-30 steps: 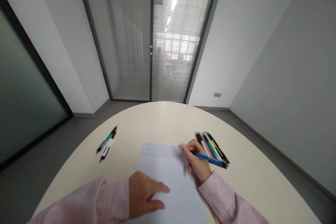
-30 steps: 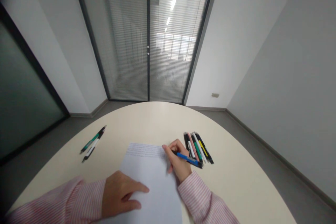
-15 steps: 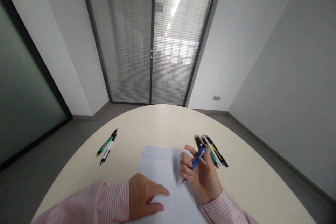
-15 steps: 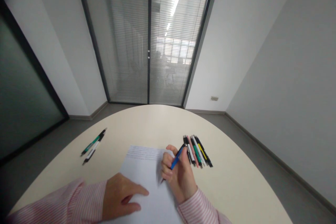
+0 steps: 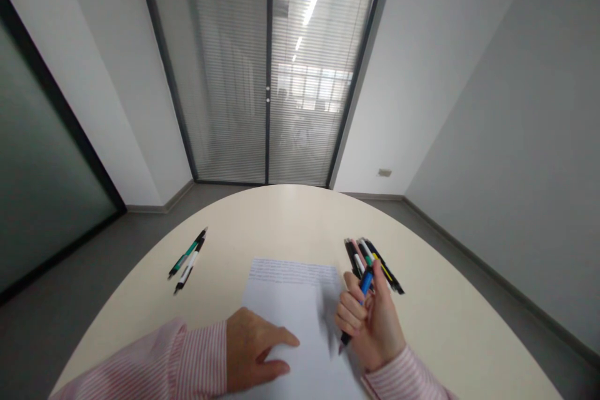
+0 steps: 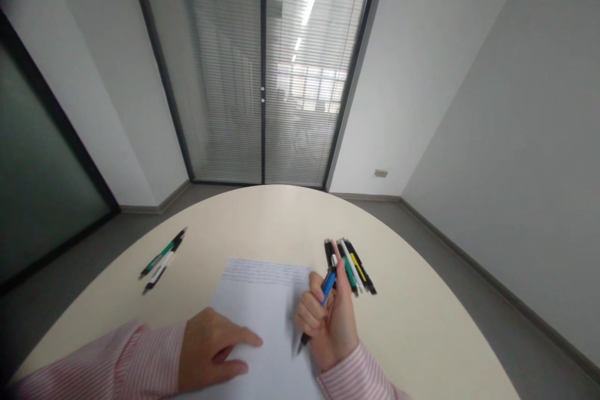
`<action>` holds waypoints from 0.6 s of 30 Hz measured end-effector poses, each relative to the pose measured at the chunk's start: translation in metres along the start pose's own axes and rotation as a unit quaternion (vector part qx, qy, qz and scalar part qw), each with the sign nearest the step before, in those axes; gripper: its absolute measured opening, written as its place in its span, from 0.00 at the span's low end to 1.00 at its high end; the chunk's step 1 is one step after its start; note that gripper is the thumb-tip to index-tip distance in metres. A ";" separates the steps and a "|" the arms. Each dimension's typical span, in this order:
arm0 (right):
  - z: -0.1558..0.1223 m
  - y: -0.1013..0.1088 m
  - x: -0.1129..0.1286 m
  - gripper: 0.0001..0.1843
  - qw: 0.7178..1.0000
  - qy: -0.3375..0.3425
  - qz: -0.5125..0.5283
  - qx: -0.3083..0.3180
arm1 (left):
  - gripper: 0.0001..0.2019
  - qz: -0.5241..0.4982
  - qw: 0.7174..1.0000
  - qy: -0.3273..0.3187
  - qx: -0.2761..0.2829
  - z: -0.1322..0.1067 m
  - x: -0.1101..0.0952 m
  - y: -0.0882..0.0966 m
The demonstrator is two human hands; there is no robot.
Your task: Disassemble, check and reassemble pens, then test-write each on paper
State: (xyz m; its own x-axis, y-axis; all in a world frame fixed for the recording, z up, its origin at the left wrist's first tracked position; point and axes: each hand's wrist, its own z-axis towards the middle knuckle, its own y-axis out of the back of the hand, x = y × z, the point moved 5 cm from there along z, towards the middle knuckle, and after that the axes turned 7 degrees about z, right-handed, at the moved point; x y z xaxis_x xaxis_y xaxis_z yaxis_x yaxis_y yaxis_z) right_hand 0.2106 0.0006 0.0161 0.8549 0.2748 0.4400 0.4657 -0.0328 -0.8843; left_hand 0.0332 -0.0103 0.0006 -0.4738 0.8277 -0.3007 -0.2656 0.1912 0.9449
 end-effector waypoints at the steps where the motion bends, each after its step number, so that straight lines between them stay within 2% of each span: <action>1: 0.001 0.000 0.004 0.30 1.000 0.020 -0.001 -0.004 | 0.16 -0.001 1.000 0.001 0.001 0.000 0.000 0.001; 5: 0.001 0.005 0.037 0.22 0.986 0.151 -0.031 -0.062 | 0.15 -0.006 1.000 0.009 0.008 0.000 -0.001 0.004; 8: -0.003 0.018 0.078 0.23 0.952 0.240 -0.141 -0.128 | 0.15 -0.009 1.000 0.009 0.013 0.000 -0.002 0.004; 10: -0.013 0.027 0.113 0.25 0.884 0.348 -0.255 -0.181 | 0.15 -0.007 1.000 0.012 0.015 0.001 -0.002 0.004; 11: -0.017 0.034 0.127 0.25 0.864 0.372 -0.274 -0.200 | 0.15 -0.006 1.000 0.016 0.017 0.001 -0.002 0.004; 15: -0.031 0.064 0.166 0.23 0.794 0.425 -0.340 -0.271 | 0.14 -0.006 1.000 0.017 0.016 0.001 -0.002 0.004; 18: -0.038 0.088 0.179 0.21 0.729 0.415 -0.425 -0.339 | 0.15 -0.007 1.000 0.011 0.010 0.001 -0.002 0.005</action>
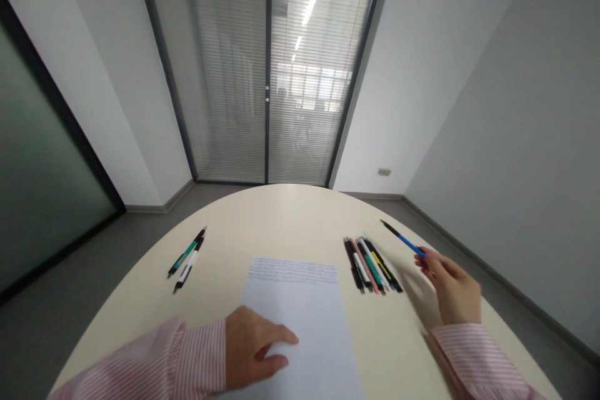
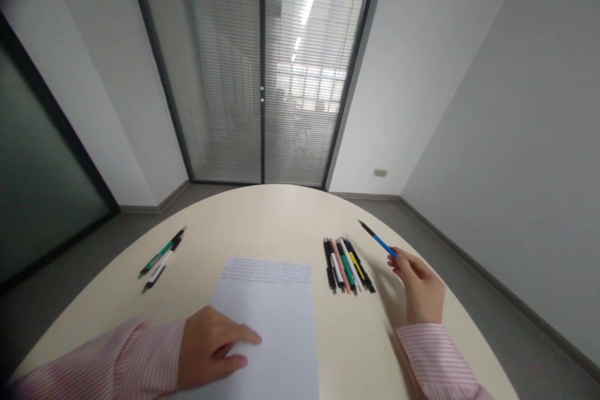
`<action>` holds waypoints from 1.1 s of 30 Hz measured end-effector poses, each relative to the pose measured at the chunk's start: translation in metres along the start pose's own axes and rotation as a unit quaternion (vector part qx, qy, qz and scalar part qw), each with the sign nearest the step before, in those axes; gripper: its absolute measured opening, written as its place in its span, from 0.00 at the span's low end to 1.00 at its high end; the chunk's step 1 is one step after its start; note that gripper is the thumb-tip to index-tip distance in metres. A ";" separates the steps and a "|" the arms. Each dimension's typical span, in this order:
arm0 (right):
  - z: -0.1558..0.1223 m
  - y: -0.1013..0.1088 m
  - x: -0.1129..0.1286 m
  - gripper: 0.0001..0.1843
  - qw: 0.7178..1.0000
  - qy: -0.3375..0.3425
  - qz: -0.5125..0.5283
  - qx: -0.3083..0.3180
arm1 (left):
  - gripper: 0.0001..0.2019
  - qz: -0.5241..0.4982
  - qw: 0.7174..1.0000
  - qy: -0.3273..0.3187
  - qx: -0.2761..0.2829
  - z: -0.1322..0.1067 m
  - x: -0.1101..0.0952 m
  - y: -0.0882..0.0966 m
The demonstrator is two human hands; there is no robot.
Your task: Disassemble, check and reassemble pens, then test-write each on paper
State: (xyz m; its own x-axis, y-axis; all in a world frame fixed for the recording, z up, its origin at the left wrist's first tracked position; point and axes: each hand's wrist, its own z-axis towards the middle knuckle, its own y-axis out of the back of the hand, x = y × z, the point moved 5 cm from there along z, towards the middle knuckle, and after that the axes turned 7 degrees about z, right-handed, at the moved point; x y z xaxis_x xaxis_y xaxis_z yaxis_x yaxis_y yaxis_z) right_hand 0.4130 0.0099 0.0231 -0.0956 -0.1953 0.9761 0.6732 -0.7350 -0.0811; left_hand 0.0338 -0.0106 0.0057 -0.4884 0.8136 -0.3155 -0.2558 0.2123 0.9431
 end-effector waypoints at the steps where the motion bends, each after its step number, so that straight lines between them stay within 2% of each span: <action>1: 0.002 0.004 -0.005 0.20 0.999 0.003 -0.049 -0.003 | 0.15 0.001 1.000 0.000 0.000 0.000 0.000 0.000; 5: 0.001 0.005 -0.017 0.14 0.974 0.030 -0.221 0.024 | 0.14 0.004 1.000 0.002 0.009 0.000 0.002 -0.002; 10: -0.003 -0.007 -0.016 0.13 0.936 0.064 -0.331 0.104 | 0.15 -0.003 1.000 0.009 0.014 0.000 0.001 -0.001; 20: -0.006 -0.014 -0.013 0.16 0.889 0.138 -0.402 0.170 | 0.15 -0.011 1.000 0.008 0.013 0.000 0.002 -0.002; 24: -0.017 -0.024 -0.003 0.14 0.875 0.202 -0.405 0.173 | 0.15 -0.008 1.000 0.004 0.008 0.000 0.003 -0.004; 27: -0.044 -0.048 0.014 0.13 0.861 0.268 -0.389 0.191 | 0.14 -0.018 1.000 0.004 -0.003 0.000 0.004 -0.006; 30: -0.094 -0.081 0.027 0.18 0.846 0.298 -0.356 0.263 | 0.13 -0.026 0.999 0.015 -0.014 0.001 0.005 -0.006; 32: -0.136 -0.104 0.031 0.19 0.813 0.324 -0.333 0.352 | 0.12 -0.024 0.999 0.026 -0.016 0.002 0.005 -0.006; 33: -0.160 -0.114 0.031 0.18 0.772 0.352 -0.326 0.417 | 0.12 -0.023 0.999 0.034 -0.015 0.002 0.005 -0.006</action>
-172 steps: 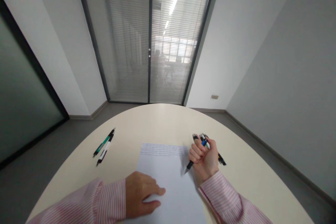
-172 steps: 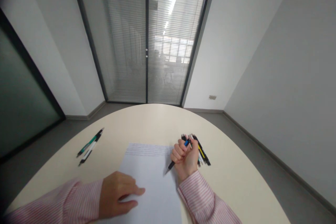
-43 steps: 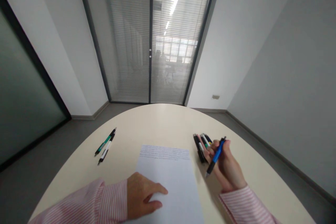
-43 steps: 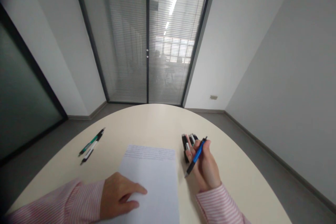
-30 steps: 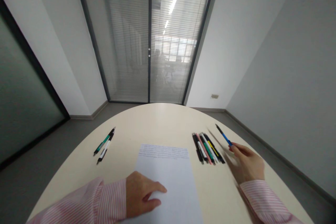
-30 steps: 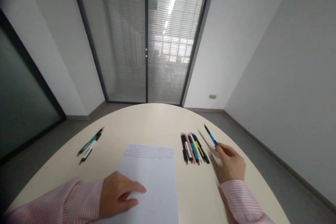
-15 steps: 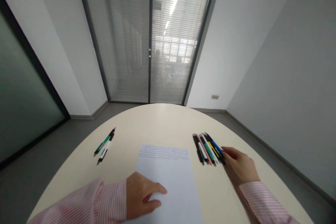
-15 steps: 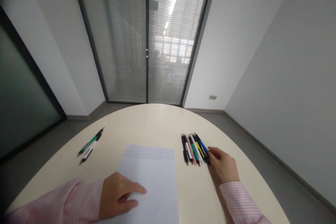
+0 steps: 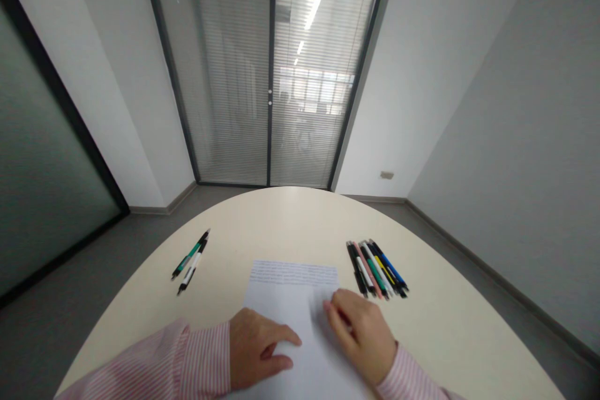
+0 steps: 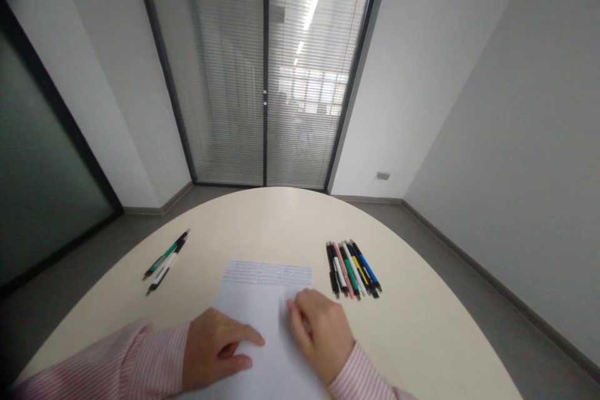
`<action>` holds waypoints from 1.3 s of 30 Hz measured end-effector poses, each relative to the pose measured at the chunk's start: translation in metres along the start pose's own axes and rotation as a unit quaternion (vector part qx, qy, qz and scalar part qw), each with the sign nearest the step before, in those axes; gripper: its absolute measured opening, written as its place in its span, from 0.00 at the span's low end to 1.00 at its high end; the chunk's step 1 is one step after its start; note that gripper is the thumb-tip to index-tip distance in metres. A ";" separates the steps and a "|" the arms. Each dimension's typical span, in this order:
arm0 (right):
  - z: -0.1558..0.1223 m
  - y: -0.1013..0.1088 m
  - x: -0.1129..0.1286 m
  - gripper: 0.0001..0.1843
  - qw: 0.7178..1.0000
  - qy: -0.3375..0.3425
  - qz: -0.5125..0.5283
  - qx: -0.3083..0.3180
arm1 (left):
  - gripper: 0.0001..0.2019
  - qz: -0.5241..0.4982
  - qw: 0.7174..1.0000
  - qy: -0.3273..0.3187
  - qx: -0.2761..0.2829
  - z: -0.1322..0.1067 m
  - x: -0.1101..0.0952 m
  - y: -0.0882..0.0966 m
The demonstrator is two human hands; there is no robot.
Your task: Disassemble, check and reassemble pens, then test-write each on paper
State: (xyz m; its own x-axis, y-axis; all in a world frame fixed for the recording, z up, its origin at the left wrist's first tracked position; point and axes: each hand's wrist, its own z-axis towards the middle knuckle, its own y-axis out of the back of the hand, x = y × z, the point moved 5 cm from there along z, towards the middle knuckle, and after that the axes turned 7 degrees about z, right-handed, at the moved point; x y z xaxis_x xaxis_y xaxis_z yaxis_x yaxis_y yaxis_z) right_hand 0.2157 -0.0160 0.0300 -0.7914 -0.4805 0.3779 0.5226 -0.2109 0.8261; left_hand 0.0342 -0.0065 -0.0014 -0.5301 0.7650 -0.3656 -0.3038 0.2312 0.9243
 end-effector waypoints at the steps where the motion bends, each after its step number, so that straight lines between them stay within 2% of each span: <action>1: -0.002 -0.013 0.017 0.16 0.998 0.039 -0.004 0.043 | 0.13 0.000 1.000 0.008 0.001 0.000 0.000 0.000; 4: -0.009 -0.039 0.042 0.13 0.991 0.057 -0.008 0.120 | 0.12 0.006 1.000 0.027 0.002 0.000 0.000 -0.001; 7: -0.011 -0.048 0.046 0.13 0.985 0.056 -0.026 0.161 | 0.10 0.015 0.999 0.033 0.005 0.001 -0.001 0.000; 15: -0.010 -0.046 0.042 0.13 0.983 0.060 -0.034 0.170 | 0.06 0.027 0.999 0.031 0.021 0.002 -0.004 0.003; 19: -0.011 -0.046 0.041 0.13 0.985 0.058 -0.025 0.162 | 0.06 0.046 0.999 0.004 0.002 0.001 -0.006 0.005; 21: -0.011 -0.045 0.041 0.12 0.986 0.057 -0.025 0.155 | 0.07 0.071 0.997 0.015 -0.021 0.002 -0.002 0.009; 24: -0.011 -0.045 0.042 0.13 0.986 0.058 -0.029 0.152 | 0.07 0.154 0.983 0.078 -0.065 0.005 0.016 0.023; 27: -0.011 -0.044 0.042 0.14 0.985 0.061 -0.033 0.157 | 0.11 0.211 0.961 0.153 -0.089 0.003 0.044 0.044; 32: -0.010 -0.043 0.044 0.14 0.984 0.066 -0.028 0.161 | 0.12 0.325 0.880 0.332 -0.098 -0.020 0.095 0.078; 35: -0.010 -0.042 0.044 0.14 0.984 0.066 -0.029 0.164 | 0.15 0.358 0.839 0.404 -0.072 -0.034 0.114 0.082; 39: -0.010 -0.042 0.043 0.14 0.983 0.063 -0.031 0.169 | 0.19 0.363 0.823 0.435 -0.041 -0.039 0.124 0.079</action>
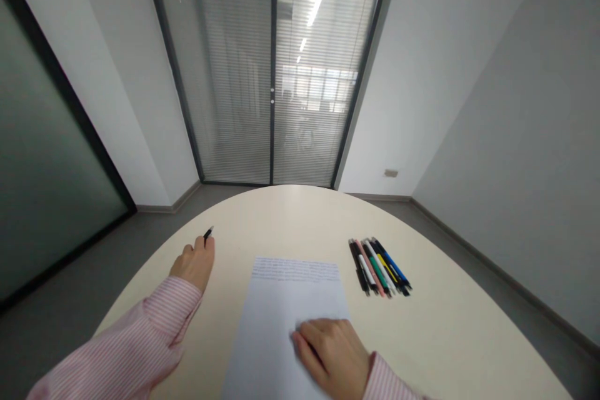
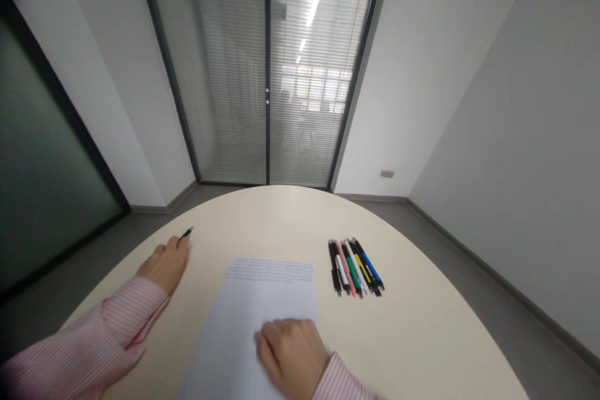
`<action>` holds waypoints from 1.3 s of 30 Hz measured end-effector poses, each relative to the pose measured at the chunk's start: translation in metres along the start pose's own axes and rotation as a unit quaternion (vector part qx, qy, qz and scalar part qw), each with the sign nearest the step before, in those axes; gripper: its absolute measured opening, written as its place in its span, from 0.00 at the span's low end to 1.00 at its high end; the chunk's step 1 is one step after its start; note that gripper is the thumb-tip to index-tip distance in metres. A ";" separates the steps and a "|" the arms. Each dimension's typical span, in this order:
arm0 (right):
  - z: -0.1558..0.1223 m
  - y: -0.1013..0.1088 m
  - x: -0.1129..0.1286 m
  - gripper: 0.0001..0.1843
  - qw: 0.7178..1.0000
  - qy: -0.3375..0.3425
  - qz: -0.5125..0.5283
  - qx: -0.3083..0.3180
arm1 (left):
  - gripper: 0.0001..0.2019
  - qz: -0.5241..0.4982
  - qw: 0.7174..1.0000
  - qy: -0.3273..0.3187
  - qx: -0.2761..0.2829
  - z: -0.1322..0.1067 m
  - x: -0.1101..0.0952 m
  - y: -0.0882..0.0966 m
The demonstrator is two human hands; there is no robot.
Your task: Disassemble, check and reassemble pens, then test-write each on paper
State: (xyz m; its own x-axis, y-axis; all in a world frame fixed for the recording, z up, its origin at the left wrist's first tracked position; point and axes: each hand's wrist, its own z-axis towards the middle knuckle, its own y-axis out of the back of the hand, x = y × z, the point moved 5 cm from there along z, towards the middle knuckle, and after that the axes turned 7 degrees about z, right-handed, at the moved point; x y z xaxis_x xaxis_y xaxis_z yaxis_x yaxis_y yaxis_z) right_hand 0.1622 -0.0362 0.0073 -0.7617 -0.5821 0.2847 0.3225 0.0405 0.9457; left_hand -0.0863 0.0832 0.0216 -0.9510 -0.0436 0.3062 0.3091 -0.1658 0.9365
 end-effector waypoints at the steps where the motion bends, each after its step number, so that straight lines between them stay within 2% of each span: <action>1: 0.000 0.000 0.000 0.14 1.000 0.000 0.000 -0.001 | 0.19 0.002 1.000 0.001 0.005 0.001 0.000 -0.001; 12: -0.001 0.002 0.001 0.14 1.000 0.002 0.002 -0.013 | 0.18 -0.038 0.998 0.019 0.034 0.002 0.006 0.000; 16: -0.001 0.003 0.001 0.15 1.000 0.002 0.006 -0.016 | 0.15 -0.094 0.996 0.001 0.006 0.001 -0.003 0.013; 19: -0.002 0.001 0.000 0.14 1.000 -0.004 0.020 -0.019 | 0.17 -0.176 0.983 -0.049 -0.033 -0.005 -0.017 0.029; 20: -0.002 0.000 -0.001 0.15 0.999 -0.009 0.035 -0.020 | 0.17 -0.236 0.968 -0.069 -0.053 -0.007 -0.021 0.035; 21: -0.001 0.000 -0.002 0.15 0.998 -0.018 0.055 -0.022 | 0.17 -0.331 0.937 -0.083 -0.077 -0.011 -0.024 0.040; 22: -0.001 0.000 -0.004 0.15 0.996 -0.028 0.076 -0.025 | 0.17 -0.430 0.893 -0.091 -0.092 -0.014 -0.026 0.044; 24: 0.000 -0.001 -0.009 0.17 0.992 -0.051 0.114 -0.033 | 0.16 -0.617 0.779 -0.081 -0.081 -0.021 -0.031 0.046; 26: 0.001 0.000 -0.015 0.16 0.984 -0.075 0.156 -0.042 | 0.15 -0.735 0.675 -0.059 -0.010 -0.027 -0.042 0.043; 28: 0.002 0.001 -0.022 0.07 0.960 -0.100 0.252 -0.064 | 0.17 -0.807 0.587 -0.020 0.060 -0.036 -0.058 0.038; 29: 0.002 0.002 -0.026 0.10 0.939 -0.112 0.315 -0.081 | 0.18 -0.831 0.549 -0.002 0.087 -0.041 -0.066 0.036; 30: 0.002 0.003 -0.029 0.17 0.912 -0.122 0.380 -0.098 | 0.18 -0.843 0.525 0.001 0.120 -0.046 -0.076 0.035; 32: 0.003 0.001 -0.034 0.23 0.859 -0.137 0.479 -0.114 | 0.19 -0.846 0.506 -0.013 0.166 -0.054 -0.093 0.034; 34: 0.003 -0.001 -0.040 0.22 0.818 -0.154 0.541 -0.119 | 0.19 -0.839 0.505 -0.044 0.199 -0.060 -0.105 0.033; 36: 0.003 -0.002 -0.047 0.21 0.784 -0.176 0.577 -0.145 | 0.20 -0.823 0.527 -0.066 0.203 -0.061 -0.109 0.031; 39: 0.002 0.000 -0.058 0.21 0.757 -0.202 0.590 -0.197 | 0.20 -0.789 0.585 -0.067 0.174 -0.057 -0.103 0.030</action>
State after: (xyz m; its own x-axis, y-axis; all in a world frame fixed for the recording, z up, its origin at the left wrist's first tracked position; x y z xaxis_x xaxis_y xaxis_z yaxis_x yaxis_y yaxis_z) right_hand 0.2054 -0.0004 -0.0085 0.1022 -0.0305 0.9943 0.9938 0.0465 -0.1007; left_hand 0.0199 0.0266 0.0084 -0.0523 -0.0241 -0.9983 -0.9476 0.3167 0.0420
